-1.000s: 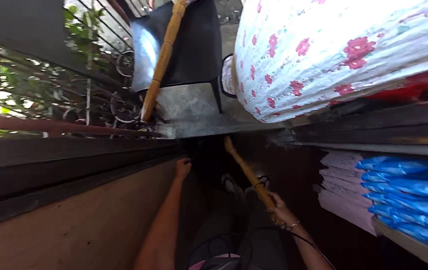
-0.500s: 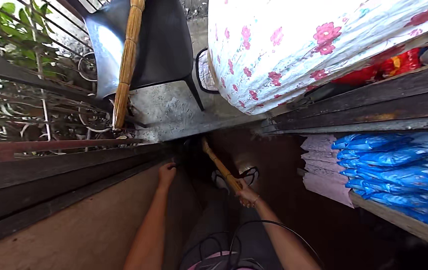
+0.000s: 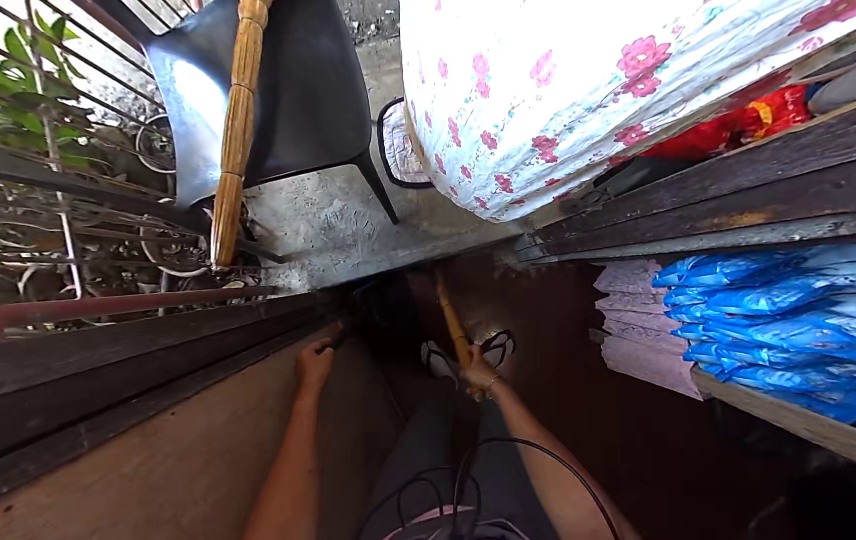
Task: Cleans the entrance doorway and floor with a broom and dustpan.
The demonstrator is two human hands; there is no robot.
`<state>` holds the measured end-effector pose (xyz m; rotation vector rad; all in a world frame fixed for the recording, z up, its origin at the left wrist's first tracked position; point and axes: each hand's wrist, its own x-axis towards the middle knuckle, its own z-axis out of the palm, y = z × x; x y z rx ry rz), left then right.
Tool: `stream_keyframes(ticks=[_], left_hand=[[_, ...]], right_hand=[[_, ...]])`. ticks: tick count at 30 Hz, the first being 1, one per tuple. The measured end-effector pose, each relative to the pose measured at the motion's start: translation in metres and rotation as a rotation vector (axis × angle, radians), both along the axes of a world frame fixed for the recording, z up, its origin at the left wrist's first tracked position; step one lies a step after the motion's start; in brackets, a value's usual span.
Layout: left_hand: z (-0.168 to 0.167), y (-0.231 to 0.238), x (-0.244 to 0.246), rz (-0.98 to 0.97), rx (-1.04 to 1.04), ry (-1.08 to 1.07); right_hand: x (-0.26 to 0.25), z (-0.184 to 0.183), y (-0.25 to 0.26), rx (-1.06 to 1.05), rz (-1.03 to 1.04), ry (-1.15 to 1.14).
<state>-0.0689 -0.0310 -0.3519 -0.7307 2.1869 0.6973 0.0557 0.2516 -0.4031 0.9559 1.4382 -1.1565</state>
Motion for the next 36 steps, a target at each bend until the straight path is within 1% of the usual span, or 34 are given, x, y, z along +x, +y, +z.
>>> stream_keyframes(ticks=[2, 5, 7, 10, 12, 13, 15, 16, 17, 18, 21, 23, 25, 27, 28, 31, 32, 34, 36], left_hand=[[0.002, 0.001, -0.003, -0.039, -0.006, -0.013], [0.008, 0.0, -0.004, -0.089, -0.002, -0.026], [0.011, -0.003, -0.004, -0.101, 0.005, -0.016], [0.015, -0.01, -0.003, -0.138, 0.014, -0.007], [0.015, -0.008, -0.006, -0.177, 0.011, -0.005], [0.013, -0.006, -0.006, -0.191, 0.009, -0.002], [0.006, 0.0, -0.005, -0.202, 0.002, 0.011], [0.003, 0.003, -0.007, -0.207, -0.006, 0.017], [0.002, 0.006, -0.01, -0.214, -0.017, 0.018], [0.003, 0.009, -0.014, -0.22, -0.026, 0.013], [0.003, 0.015, -0.018, -0.219, -0.044, 0.005], [-0.001, 0.015, -0.019, -0.219, -0.048, 0.009], [-0.004, 0.014, -0.019, -0.224, -0.056, 0.005], [-0.005, 0.015, -0.018, -0.216, -0.056, 0.013], [-0.007, 0.015, -0.017, -0.212, -0.056, 0.02], [-0.009, 0.014, -0.015, -0.218, -0.062, 0.021], [-0.011, 0.013, -0.014, -0.221, -0.062, 0.026], [-0.014, 0.011, -0.014, -0.224, -0.058, 0.031], [-0.015, 0.011, -0.013, -0.221, -0.081, 0.03]], right_hand=[[0.004, 0.005, -0.006, -0.063, 0.065, -0.014], [0.028, 0.026, 0.028, -0.102, 0.027, 0.026], [0.061, 0.044, 0.055, -0.051, -0.061, 0.036], [0.113, 0.066, 0.075, 0.144, -0.253, -0.052], [0.13, 0.061, 0.079, 0.27, -0.432, -0.134], [0.133, 0.052, 0.079, 0.308, -0.547, -0.155], [0.128, 0.028, 0.071, 0.313, -0.74, -0.156], [0.12, 0.019, 0.059, 0.267, -0.776, -0.144], [0.11, 0.012, 0.041, 0.201, -0.765, -0.117], [0.097, 0.009, 0.019, 0.115, -0.71, -0.087], [0.057, 0.014, -0.038, -0.094, -0.554, -0.089], [0.039, 0.018, -0.043, -0.174, -0.499, -0.081], [0.045, 0.021, -0.024, -0.217, -0.483, -0.028], [0.068, 0.029, 0.01, -0.197, -0.483, 0.039], [0.08, 0.036, 0.027, -0.155, -0.486, 0.057], [0.099, 0.054, 0.068, 0.063, -0.509, 0.019], [0.098, 0.051, 0.076, 0.138, -0.514, -0.016], [0.09, 0.032, 0.084, 0.237, -0.564, -0.045], [0.082, 0.01, 0.074, 0.22, -0.576, -0.038]])
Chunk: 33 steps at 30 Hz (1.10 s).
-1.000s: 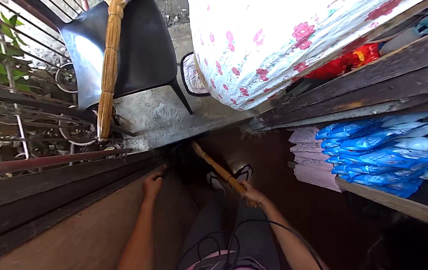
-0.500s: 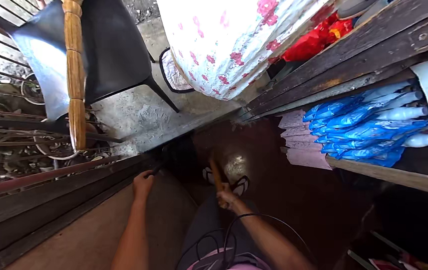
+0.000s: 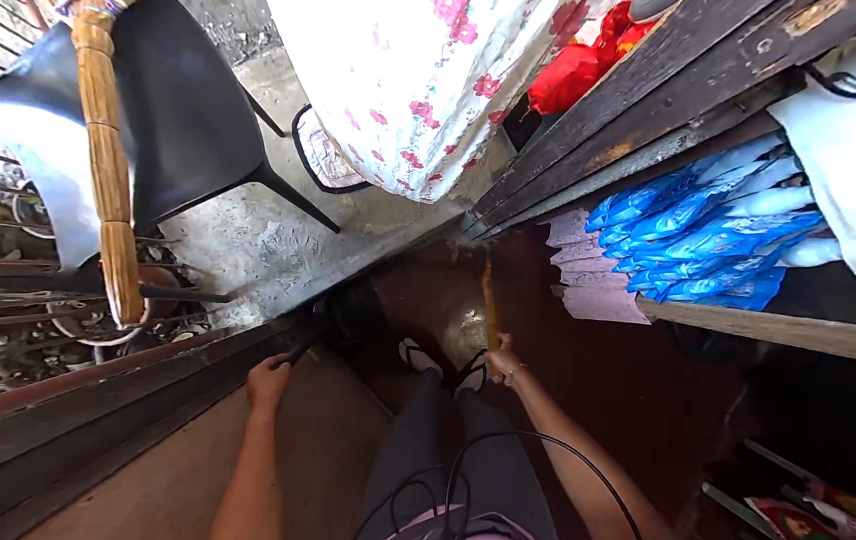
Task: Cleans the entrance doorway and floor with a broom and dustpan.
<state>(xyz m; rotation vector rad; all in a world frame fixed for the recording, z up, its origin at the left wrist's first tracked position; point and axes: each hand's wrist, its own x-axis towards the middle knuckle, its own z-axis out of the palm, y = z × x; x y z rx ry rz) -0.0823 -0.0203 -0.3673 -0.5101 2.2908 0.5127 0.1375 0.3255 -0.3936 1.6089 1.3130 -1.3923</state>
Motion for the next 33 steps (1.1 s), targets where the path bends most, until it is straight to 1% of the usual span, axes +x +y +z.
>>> stream_keyframes(ticks=[2, 4, 6, 8, 10, 12, 14, 16, 18, 20, 21, 23, 25, 26, 28, 30, 33], left_hand=[[-0.002, 0.001, -0.001, 0.014, -0.008, 0.004], [-0.004, 0.001, 0.0, 0.032, 0.002, 0.016], [-0.002, 0.002, 0.001, 0.034, 0.0, 0.009], [0.0, 0.004, 0.0, 0.03, -0.007, 0.005], [0.0, 0.005, 0.0, 0.025, -0.001, 0.014], [-0.001, 0.004, 0.0, 0.031, 0.011, 0.025], [-0.001, 0.002, -0.001, 0.045, 0.016, 0.027], [0.0, 0.001, -0.002, 0.058, 0.016, 0.029], [-0.003, 0.002, -0.002, 0.069, 0.02, 0.036], [-0.006, 0.002, -0.004, 0.059, 0.002, 0.033], [-0.008, 0.003, -0.005, 0.053, -0.007, 0.035], [-0.012, 0.004, -0.006, 0.046, -0.014, 0.041], [-0.014, 0.005, -0.004, 0.028, -0.005, 0.044], [-0.013, 0.008, -0.002, 0.019, 0.003, 0.043], [-0.006, 0.016, 0.004, 0.003, 0.029, 0.029], [-0.001, 0.024, 0.011, -0.006, 0.039, 0.03], [0.006, 0.039, 0.025, -0.027, 0.036, 0.041]], right_hand=[[-0.009, -0.012, -0.035, -0.107, 0.124, 0.029], [-0.017, -0.015, -0.072, -0.239, 0.225, 0.049], [-0.025, -0.005, -0.085, -0.355, 0.228, 0.054], [-0.023, 0.006, -0.068, -0.409, 0.162, 0.111], [-0.017, 0.022, -0.035, -0.383, 0.15, 0.162], [-0.015, 0.044, -0.003, -0.27, 0.192, 0.139], [-0.023, 0.052, 0.024, -0.104, 0.204, 0.088], [-0.041, 0.04, 0.044, 0.001, 0.184, 0.044], [-0.06, 0.014, 0.049, 0.002, 0.191, 0.041], [-0.068, -0.012, 0.026, -0.063, 0.29, 0.075], [-0.071, -0.018, 0.006, -0.099, 0.337, 0.1], [-0.07, -0.016, -0.03, -0.189, 0.367, 0.131], [-0.062, -0.005, -0.045, -0.303, 0.35, 0.134], [-0.052, -0.001, -0.042, -0.353, 0.302, 0.137], [-0.024, 0.008, -0.021, -0.418, 0.178, 0.165], [0.012, 0.015, 0.01, -0.412, 0.098, 0.197], [0.056, 0.041, 0.068, -0.277, 0.011, 0.142]])
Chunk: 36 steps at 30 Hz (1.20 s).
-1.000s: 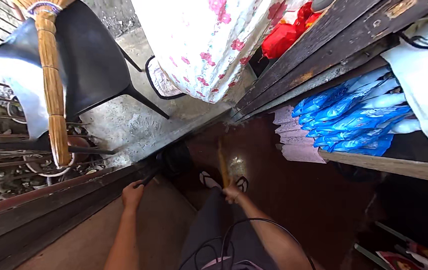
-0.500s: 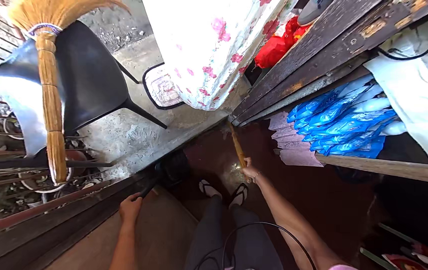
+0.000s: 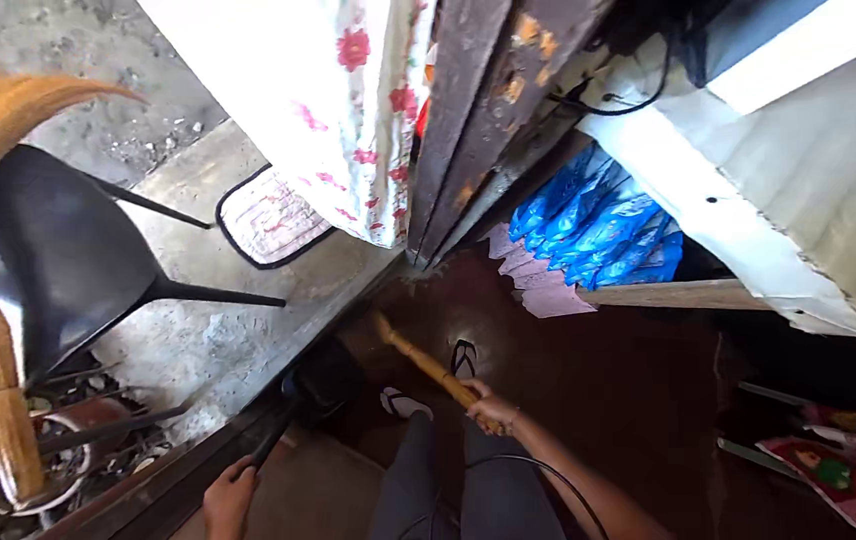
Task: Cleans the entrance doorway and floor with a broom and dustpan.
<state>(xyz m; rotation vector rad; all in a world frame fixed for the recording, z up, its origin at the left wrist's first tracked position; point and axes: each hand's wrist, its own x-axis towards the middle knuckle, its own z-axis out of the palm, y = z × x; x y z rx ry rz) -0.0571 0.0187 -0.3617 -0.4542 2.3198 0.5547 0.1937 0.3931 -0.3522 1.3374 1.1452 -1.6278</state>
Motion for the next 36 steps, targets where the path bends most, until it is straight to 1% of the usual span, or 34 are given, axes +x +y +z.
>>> stream_keyframes(ticks=[2, 3, 5, 7, 9, 10, 11, 12, 13, 15, 17, 19, 21, 22, 24, 26, 28, 30, 33, 35, 36], left_hand=[[0.009, 0.017, 0.009, -0.006, 0.004, 0.001], [0.012, 0.027, 0.012, -0.009, 0.01, 0.013], [0.014, 0.047, 0.02, 0.008, 0.042, 0.032], [0.01, 0.07, 0.026, 0.045, 0.08, 0.047], [0.003, 0.095, 0.03, 0.065, 0.104, 0.057], [0.0, 0.109, 0.032, 0.064, 0.106, 0.055], [-0.003, 0.123, 0.033, 0.056, 0.103, 0.051], [-0.005, 0.137, 0.035, 0.042, 0.099, 0.046], [-0.006, 0.151, 0.036, 0.024, 0.099, 0.038], [-0.01, 0.179, 0.041, -0.013, 0.098, 0.035], [-0.011, 0.203, 0.044, -0.045, 0.091, 0.037], [-0.008, 0.222, 0.046, -0.072, 0.069, 0.037], [-0.008, 0.234, 0.047, -0.078, 0.059, 0.039], [-0.01, 0.237, 0.046, -0.081, 0.056, 0.04], [-0.011, 0.238, 0.044, -0.1, 0.034, 0.034], [-0.012, 0.237, 0.04, -0.106, 0.023, 0.023], [-0.015, 0.234, 0.035, -0.104, 0.026, 0.016], [-0.021, 0.231, 0.031, -0.106, 0.028, 0.015], [-0.032, 0.229, 0.026, -0.105, 0.023, 0.021], [-0.032, 0.235, 0.026, -0.102, 0.01, 0.011], [-0.03, 0.238, 0.027, -0.102, -0.003, 0.007]], right_hand=[[0.016, 0.013, 0.042, 0.148, -0.1, -0.077], [0.022, 0.011, 0.065, 0.235, -0.145, -0.105], [0.033, -0.01, 0.113, 0.394, -0.216, -0.131], [0.038, -0.044, 0.163, 0.496, -0.282, -0.153], [0.033, -0.071, 0.202, 0.493, -0.309, -0.184], [0.028, -0.079, 0.211, 0.475, -0.29, -0.184], [0.023, -0.083, 0.21, 0.443, -0.247, -0.168], [0.017, -0.079, 0.198, 0.396, -0.174, -0.131], [0.01, -0.069, 0.177, 0.355, -0.081, -0.091], [0.003, -0.067, 0.124, 0.244, 0.091, -0.04], [0.0, -0.063, 0.081, 0.115, 0.095, -0.014], [0.007, -0.05, 0.071, 0.002, 0.005, 0.015], [0.025, -0.034, 0.083, -0.03, -0.076, 0.033], [0.035, -0.026, 0.092, -0.013, -0.106, 0.032], [0.052, -0.014, 0.112, 0.075, -0.183, 0.002], [0.059, -0.014, 0.139, 0.198, -0.202, -0.057], [0.056, -0.032, 0.175, 0.332, -0.198, -0.087], [0.045, -0.059, 0.214, 0.435, -0.154, -0.089], [0.019, -0.093, 0.257, 0.466, -0.012, -0.118], [0.002, -0.099, 0.257, 0.428, 0.139, -0.118], [-0.003, -0.096, 0.244, 0.403, 0.193, -0.099]])
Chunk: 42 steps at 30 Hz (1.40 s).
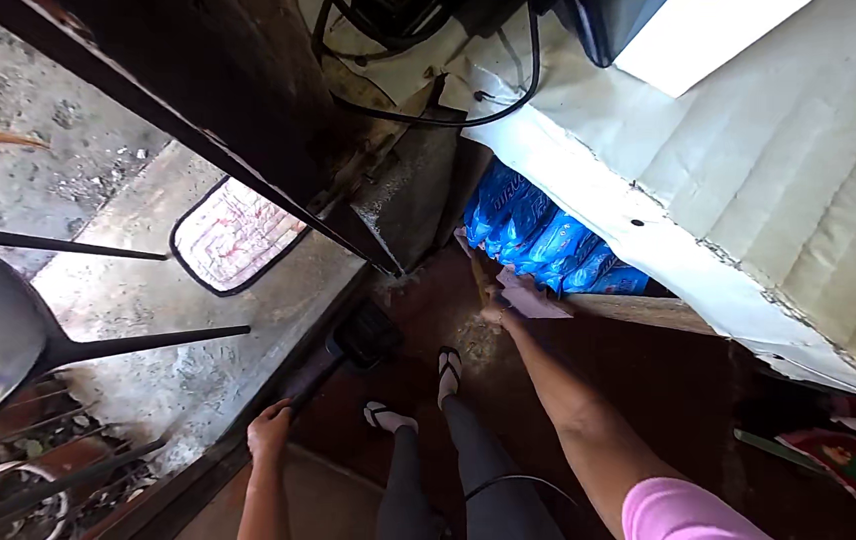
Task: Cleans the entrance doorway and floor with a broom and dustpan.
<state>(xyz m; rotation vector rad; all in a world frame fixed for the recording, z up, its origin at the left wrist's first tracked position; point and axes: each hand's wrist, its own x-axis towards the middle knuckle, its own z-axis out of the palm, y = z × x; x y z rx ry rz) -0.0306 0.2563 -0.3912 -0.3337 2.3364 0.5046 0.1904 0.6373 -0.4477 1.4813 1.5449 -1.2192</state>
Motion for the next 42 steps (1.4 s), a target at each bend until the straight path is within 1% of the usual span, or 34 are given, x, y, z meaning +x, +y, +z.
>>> stream_keyframes(ticks=[2, 5, 7, 8, 11, 13, 15, 17, 18, 20, 22, 24, 26, 27, 30, 33, 35, 37, 38, 39, 42], left_hand=[[0.002, 0.003, 0.001, -0.009, -0.014, 0.005], [0.001, 0.005, 0.003, -0.029, -0.021, 0.002], [0.0, 0.006, 0.003, -0.044, -0.033, 0.003], [-0.001, 0.007, 0.003, -0.052, -0.035, 0.002], [0.006, 0.013, 0.004, -0.067, -0.042, -0.001], [0.006, 0.012, 0.003, -0.073, -0.04, -0.004], [0.006, 0.011, 0.002, -0.082, -0.041, -0.001], [0.009, 0.013, 0.0, -0.106, -0.052, -0.007], [0.01, 0.014, -0.001, -0.124, -0.055, -0.011], [0.01, 0.015, -0.001, -0.139, -0.058, -0.007], [0.009, 0.015, 0.0, -0.131, -0.052, -0.004], [0.01, 0.015, 0.001, -0.132, -0.053, -0.002], [0.01, 0.014, 0.004, -0.13, -0.055, 0.001], [0.01, 0.013, 0.005, -0.134, -0.054, 0.002], [0.011, 0.014, 0.004, -0.142, -0.043, 0.002], [0.019, 0.02, 0.0, -0.144, -0.048, -0.027], [0.023, 0.022, -0.003, -0.137, -0.048, -0.038], [0.023, 0.023, -0.003, -0.126, -0.042, -0.04], [0.023, 0.023, -0.002, -0.125, -0.04, -0.041], [0.023, 0.023, -0.003, -0.128, -0.041, -0.039], [0.023, 0.021, -0.002, -0.137, -0.048, -0.06]], right_hand=[[-0.003, 0.012, -0.046, -0.09, 0.048, 0.024], [0.009, 0.023, -0.122, -0.228, 0.073, 0.031], [0.019, 0.032, -0.152, -0.344, 0.095, 0.062], [0.026, 0.033, -0.157, -0.39, 0.084, 0.09], [0.056, 0.042, -0.153, -0.461, -0.058, 0.221], [0.083, 0.068, -0.147, -0.428, -0.096, 0.254], [0.112, 0.097, -0.147, -0.327, -0.157, 0.194], [0.131, 0.109, -0.144, -0.232, -0.269, 0.054], [0.136, 0.104, -0.138, -0.199, -0.327, -0.015], [0.134, 0.074, -0.125, -0.168, -0.437, -0.09], [0.112, 0.044, -0.121, -0.195, -0.493, -0.051], [0.078, 0.028, -0.138, -0.241, -0.461, 0.02], [0.059, 0.027, -0.16, -0.285, -0.431, 0.065], [0.059, 0.032, -0.164, -0.309, -0.45, 0.1], [0.084, 0.059, -0.153, -0.301, -0.536, 0.174], [0.102, 0.077, -0.132, -0.181, -0.538, 0.121], [0.091, 0.07, -0.118, -0.101, -0.54, 0.035], [0.072, 0.046, -0.107, -0.072, -0.592, 0.016], [0.061, 0.035, -0.108, -0.082, -0.578, 0.025], [0.049, 0.028, -0.117, -0.111, -0.51, 0.037], [0.019, 0.023, -0.184, -0.255, -0.185, 0.059]])
